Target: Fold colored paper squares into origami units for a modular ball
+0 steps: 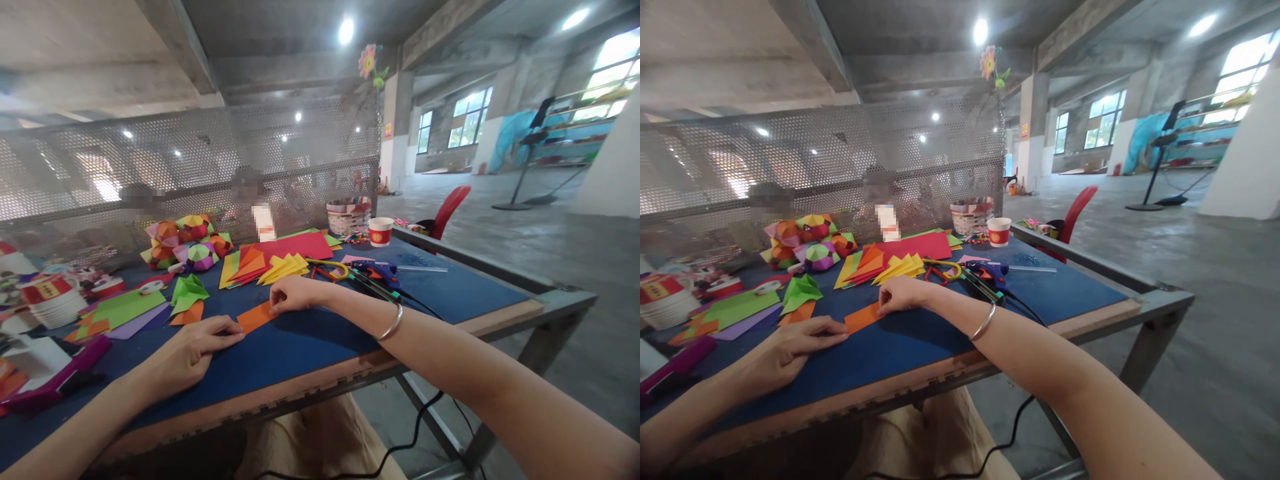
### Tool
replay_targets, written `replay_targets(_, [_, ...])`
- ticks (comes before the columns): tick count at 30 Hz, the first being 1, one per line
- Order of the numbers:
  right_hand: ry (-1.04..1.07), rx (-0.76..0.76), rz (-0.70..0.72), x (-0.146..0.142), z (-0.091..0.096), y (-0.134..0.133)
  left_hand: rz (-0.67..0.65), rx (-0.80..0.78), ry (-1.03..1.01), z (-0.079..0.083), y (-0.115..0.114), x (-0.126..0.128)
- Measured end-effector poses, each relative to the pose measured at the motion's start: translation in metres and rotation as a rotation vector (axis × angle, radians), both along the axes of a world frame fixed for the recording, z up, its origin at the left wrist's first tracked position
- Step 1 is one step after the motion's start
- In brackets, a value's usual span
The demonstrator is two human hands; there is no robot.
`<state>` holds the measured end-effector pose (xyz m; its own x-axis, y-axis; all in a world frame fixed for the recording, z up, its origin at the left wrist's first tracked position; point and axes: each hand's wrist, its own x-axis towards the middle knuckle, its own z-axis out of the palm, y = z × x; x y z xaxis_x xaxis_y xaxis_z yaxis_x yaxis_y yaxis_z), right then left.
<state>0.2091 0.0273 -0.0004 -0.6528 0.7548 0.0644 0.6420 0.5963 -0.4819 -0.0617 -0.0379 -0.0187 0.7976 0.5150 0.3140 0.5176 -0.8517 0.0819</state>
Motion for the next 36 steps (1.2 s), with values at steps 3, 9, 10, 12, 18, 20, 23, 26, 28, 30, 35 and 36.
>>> replay_targets(3, [0.004, -0.001, 0.006, 0.0, -0.001, 0.001, 0.001, -0.013, -0.013, -0.001, -0.002, -0.004])
replay_targets(9, [-0.015, -0.006, -0.001, 0.0, 0.0, 0.001, 0.012, -0.005, 0.009, 0.005, -0.001, -0.004])
replay_targets(10, [-0.018, -0.005, 0.002, -0.001, 0.0, 0.001, 0.014, -0.003, 0.01, 0.007, 0.0, -0.001])
replay_targets(12, [-0.028, 0.002, 0.002, -0.001, 0.0, 0.001, 0.009, 0.007, 0.005, 0.011, 0.004, 0.009])
replay_targets(18, [-0.052, 0.018, -0.014, -0.001, 0.001, -0.001, 0.003, 0.064, 0.105, 0.013, 0.021, 0.049])
replay_targets(20, [-0.047, 0.027, -0.011, -0.001, 0.002, -0.001, -0.007, 0.069, 0.115, 0.011, 0.025, 0.052])
replay_targets(23, [-0.026, 0.045, -0.009, 0.0, 0.001, -0.001, -0.033, 0.07, 0.122, 0.01, 0.027, 0.045])
replay_targets(26, [-0.01, 0.05, -0.007, 0.0, 0.0, 0.0, -0.04, 0.073, 0.109, 0.01, 0.022, 0.033])
replay_targets(28, [-0.012, 0.04, 0.0, 0.0, 0.0, 0.0, -0.033, 0.065, 0.091, 0.01, 0.018, 0.024])
replay_targets(30, [-0.016, 0.03, 0.011, 0.0, -0.001, 0.001, -0.035, 0.052, 0.09, 0.01, 0.013, 0.016])
replay_targets(35, [0.013, 0.019, 0.023, 0.0, -0.003, 0.002, -0.046, 0.075, 0.09, 0.011, 0.001, 0.005])
replay_targets(36, [0.022, 0.016, 0.021, 0.001, -0.003, 0.003, -0.044, 0.083, 0.086, 0.011, -0.001, 0.004])
